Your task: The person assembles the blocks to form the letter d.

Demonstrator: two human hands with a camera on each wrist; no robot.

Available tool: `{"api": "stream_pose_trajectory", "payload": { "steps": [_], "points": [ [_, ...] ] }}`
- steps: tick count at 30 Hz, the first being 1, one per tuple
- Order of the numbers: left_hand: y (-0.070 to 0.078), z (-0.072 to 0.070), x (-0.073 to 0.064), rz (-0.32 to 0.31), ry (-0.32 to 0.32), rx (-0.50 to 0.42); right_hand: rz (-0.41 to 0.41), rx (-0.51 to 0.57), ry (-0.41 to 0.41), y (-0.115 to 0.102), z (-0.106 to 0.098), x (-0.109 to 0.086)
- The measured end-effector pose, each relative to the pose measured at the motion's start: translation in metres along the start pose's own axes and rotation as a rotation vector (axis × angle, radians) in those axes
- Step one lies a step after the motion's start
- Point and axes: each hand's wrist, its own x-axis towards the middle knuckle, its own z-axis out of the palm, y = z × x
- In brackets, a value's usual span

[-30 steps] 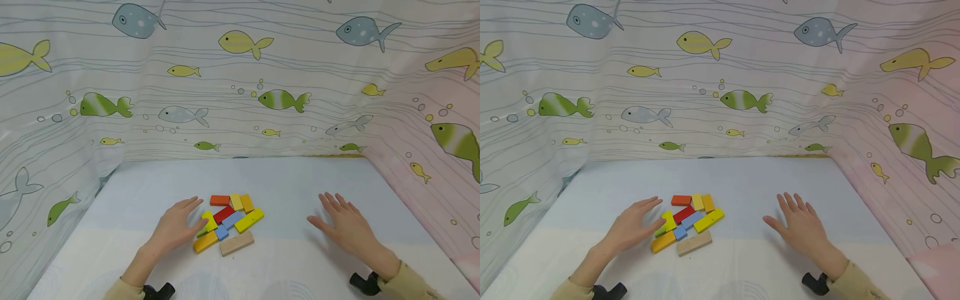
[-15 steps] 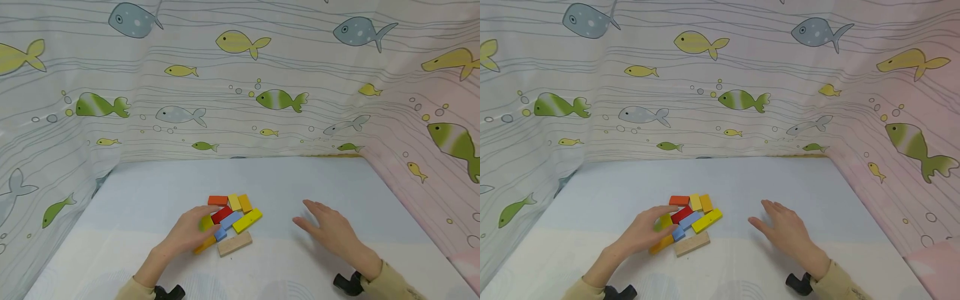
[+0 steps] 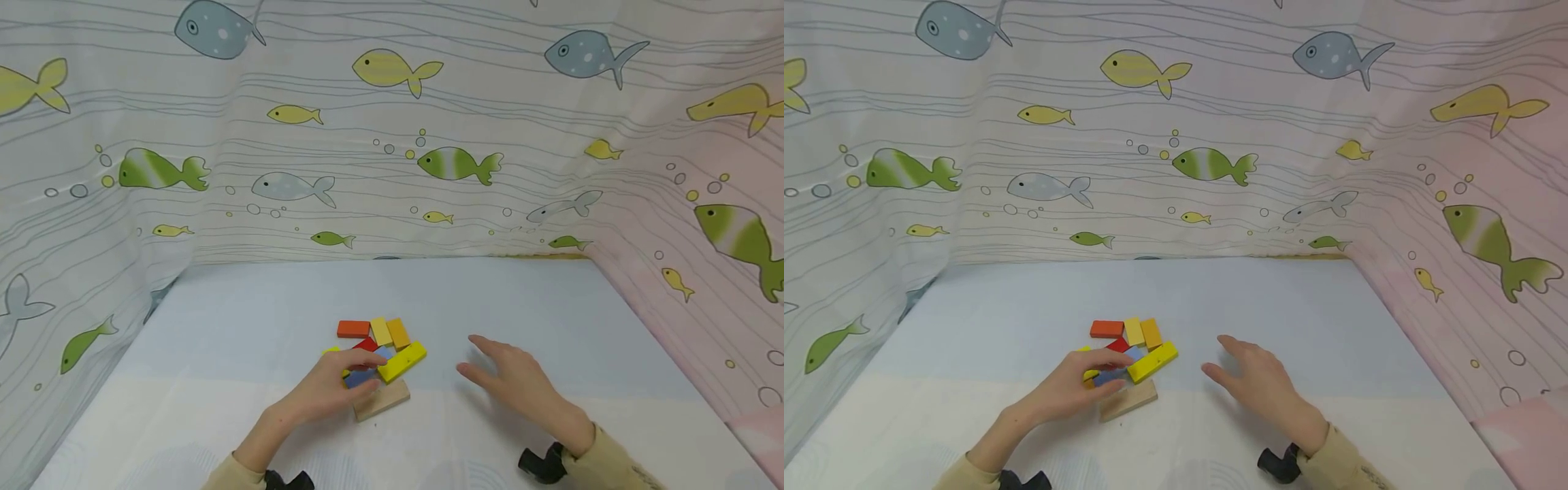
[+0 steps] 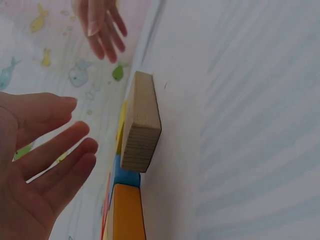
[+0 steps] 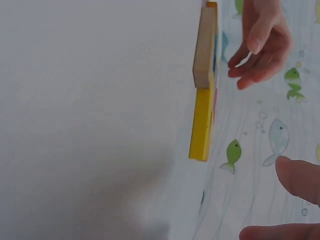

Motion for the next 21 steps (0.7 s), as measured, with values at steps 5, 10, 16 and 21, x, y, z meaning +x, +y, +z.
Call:
{"api": "stream_pose_trajectory", "payload": {
  "steps": [5, 10, 16, 21],
  "points": [
    [0.001, 0.002, -0.002, -0.029, -0.043, -0.042, -0.007, 0.071, -0.016, -0.007, 0.009, 0.004],
    [-0.001, 0.004, -0.003, -0.051, -0.075, -0.046, -0.029, 0.135, -0.021, -0.015, 0.02, 0.008],
    [-0.003, 0.005, -0.005, -0.049, -0.102, -0.02, -0.061, 0.162, 0.011, -0.022, 0.032, 0.012],
    [-0.004, 0.006, -0.007, -0.045, -0.113, -0.002, -0.087, 0.179, 0.019, -0.027, 0.041, 0.016]
  ]
}}
